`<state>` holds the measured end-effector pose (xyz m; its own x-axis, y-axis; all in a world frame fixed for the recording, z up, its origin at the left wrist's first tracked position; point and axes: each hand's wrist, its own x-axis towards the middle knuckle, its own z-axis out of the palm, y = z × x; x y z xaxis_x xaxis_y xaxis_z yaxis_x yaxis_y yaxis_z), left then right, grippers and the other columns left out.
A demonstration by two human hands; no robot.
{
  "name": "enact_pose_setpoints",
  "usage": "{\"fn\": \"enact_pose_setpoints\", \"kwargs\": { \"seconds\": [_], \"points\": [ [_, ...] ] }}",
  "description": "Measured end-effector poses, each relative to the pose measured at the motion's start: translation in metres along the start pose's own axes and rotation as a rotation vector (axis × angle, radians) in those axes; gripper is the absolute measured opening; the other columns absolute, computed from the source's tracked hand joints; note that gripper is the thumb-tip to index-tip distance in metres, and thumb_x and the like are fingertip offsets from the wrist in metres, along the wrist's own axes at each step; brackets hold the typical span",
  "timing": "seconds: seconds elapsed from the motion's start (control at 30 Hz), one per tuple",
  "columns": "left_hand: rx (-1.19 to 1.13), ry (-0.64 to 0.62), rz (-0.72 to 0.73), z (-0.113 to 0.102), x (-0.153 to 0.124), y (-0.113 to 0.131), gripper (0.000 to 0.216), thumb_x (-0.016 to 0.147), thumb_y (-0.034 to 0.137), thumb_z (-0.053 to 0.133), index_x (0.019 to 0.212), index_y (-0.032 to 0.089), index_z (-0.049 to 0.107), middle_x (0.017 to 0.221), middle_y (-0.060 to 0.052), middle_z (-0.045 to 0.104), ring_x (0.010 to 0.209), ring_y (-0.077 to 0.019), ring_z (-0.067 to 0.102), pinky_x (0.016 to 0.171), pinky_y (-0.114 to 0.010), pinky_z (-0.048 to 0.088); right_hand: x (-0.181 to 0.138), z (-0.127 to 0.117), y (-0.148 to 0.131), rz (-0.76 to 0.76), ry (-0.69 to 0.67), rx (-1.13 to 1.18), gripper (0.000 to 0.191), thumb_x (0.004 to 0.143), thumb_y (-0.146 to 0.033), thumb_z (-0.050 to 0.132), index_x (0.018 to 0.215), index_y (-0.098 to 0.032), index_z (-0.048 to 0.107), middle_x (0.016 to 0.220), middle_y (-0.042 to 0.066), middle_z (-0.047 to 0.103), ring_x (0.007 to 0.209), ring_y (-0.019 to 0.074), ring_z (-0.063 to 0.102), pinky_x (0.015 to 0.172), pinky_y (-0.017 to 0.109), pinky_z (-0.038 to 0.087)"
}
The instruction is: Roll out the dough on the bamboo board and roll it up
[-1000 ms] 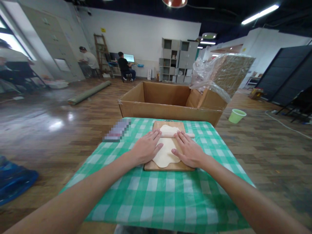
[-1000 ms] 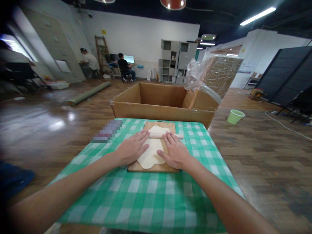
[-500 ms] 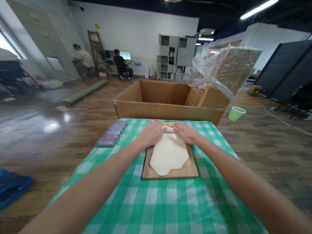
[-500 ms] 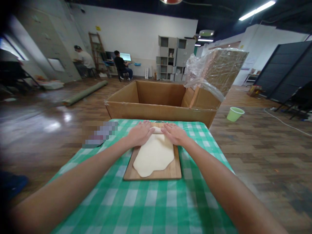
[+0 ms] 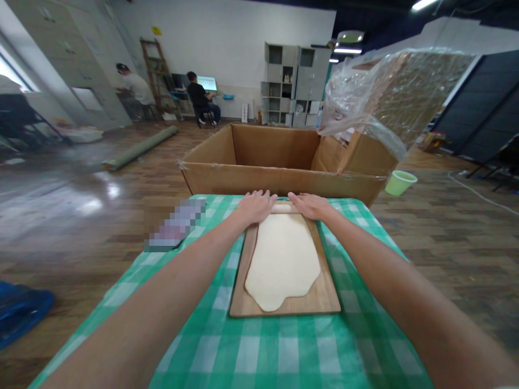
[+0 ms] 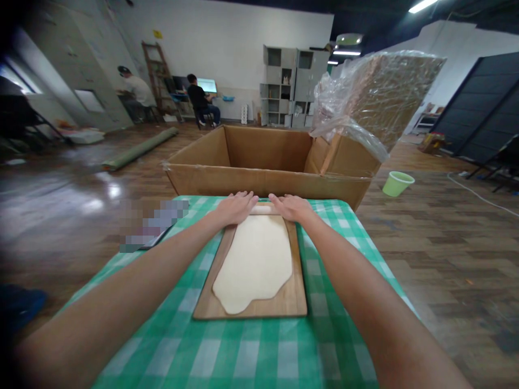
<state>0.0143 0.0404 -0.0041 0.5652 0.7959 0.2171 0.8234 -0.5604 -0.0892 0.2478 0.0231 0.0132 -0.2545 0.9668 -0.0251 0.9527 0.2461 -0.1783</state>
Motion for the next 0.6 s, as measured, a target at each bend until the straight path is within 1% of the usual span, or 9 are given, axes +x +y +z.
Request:
{"fn": "enact_pose_setpoints", "kwargs": {
  "seconds": [0.07, 0.17, 0.23, 0.33, 0.47, 0.6],
  "points": [
    [0.0, -0.008, 0.013, 0.004, 0.005, -0.005, 0.044, 0.11, 0.035, 0.028, 0.135, 0.023, 0.061, 0.14, -0.016, 0.063, 0.134, -0.0327, 0.056, 0.102, -0.052, 0.049, 0.005, -0.001, 0.001, 0.001, -0.013, 0.0, 0.098, 0.099, -0.076, -0.002, 0.15, -0.017, 0.058, 0.151, 0.016, 0.059, 0.143, 0.0312, 0.052, 0.118, 0.042, 0.034],
    [-0.003, -0.02, 0.017, 0.006, 0.01, -0.01, 0.044, 0.11, 0.035, 0.026, 0.135, 0.023, 0.061, 0.136, -0.014, 0.065, 0.132, -0.0304, 0.057, 0.101, -0.048, 0.05, 0.009, -0.002, 0.002, 0.009, -0.036, -0.006, 0.099, 0.098, -0.079, -0.002, 0.15, -0.02, 0.059, 0.147, 0.015, 0.063, 0.139, 0.0335, 0.056, 0.114, 0.044, 0.037],
    [-0.003, -0.028, 0.02, 0.006, 0.012, -0.011, 0.046, 0.11, 0.035, 0.025, 0.135, 0.021, 0.061, 0.133, -0.014, 0.067, 0.129, -0.0297, 0.059, 0.1, -0.046, 0.051, 0.012, -0.003, 0.001, 0.017, -0.046, -0.016, 0.1, 0.097, -0.08, -0.002, 0.149, -0.021, 0.06, 0.145, 0.014, 0.064, 0.136, 0.034, 0.058, 0.112, 0.045, 0.04],
    [0.003, -0.034, 0.023, 0.002, 0.01, -0.009, 0.046, 0.11, 0.034, 0.025, 0.131, 0.02, 0.063, 0.127, -0.015, 0.069, 0.122, -0.0297, 0.063, 0.097, -0.044, 0.051, 0.011, -0.003, -0.001, 0.018, -0.039, -0.034, 0.102, 0.096, -0.08, -0.001, 0.144, -0.019, 0.065, 0.139, 0.016, 0.068, 0.132, 0.0346, 0.062, 0.109, 0.045, 0.042],
    [0.018, -0.018, 0.01, -0.005, -0.001, -0.003, 0.051, 0.11, 0.039, 0.021, 0.13, 0.021, 0.064, 0.126, -0.016, 0.07, 0.113, -0.0317, 0.068, 0.092, -0.046, 0.053, -0.003, -0.003, -0.007, 0.007, 0.017, -0.069, 0.099, 0.098, -0.077, -0.001, 0.134, -0.02, 0.072, 0.131, 0.018, 0.072, 0.125, 0.0371, 0.065, 0.104, 0.048, 0.045],
    [0.018, 0.006, 0.007, -0.012, -0.014, 0.006, 0.055, 0.111, 0.039, 0.017, 0.131, 0.019, 0.064, 0.131, -0.016, 0.069, 0.123, -0.0312, 0.065, 0.102, -0.047, 0.05, -0.023, -0.003, -0.015, -0.033, 0.106, -0.11, 0.09, 0.103, -0.069, 0.0, 0.133, -0.021, 0.071, 0.137, 0.016, 0.069, 0.131, 0.0346, 0.061, 0.109, 0.047, 0.041]
  ]
}}
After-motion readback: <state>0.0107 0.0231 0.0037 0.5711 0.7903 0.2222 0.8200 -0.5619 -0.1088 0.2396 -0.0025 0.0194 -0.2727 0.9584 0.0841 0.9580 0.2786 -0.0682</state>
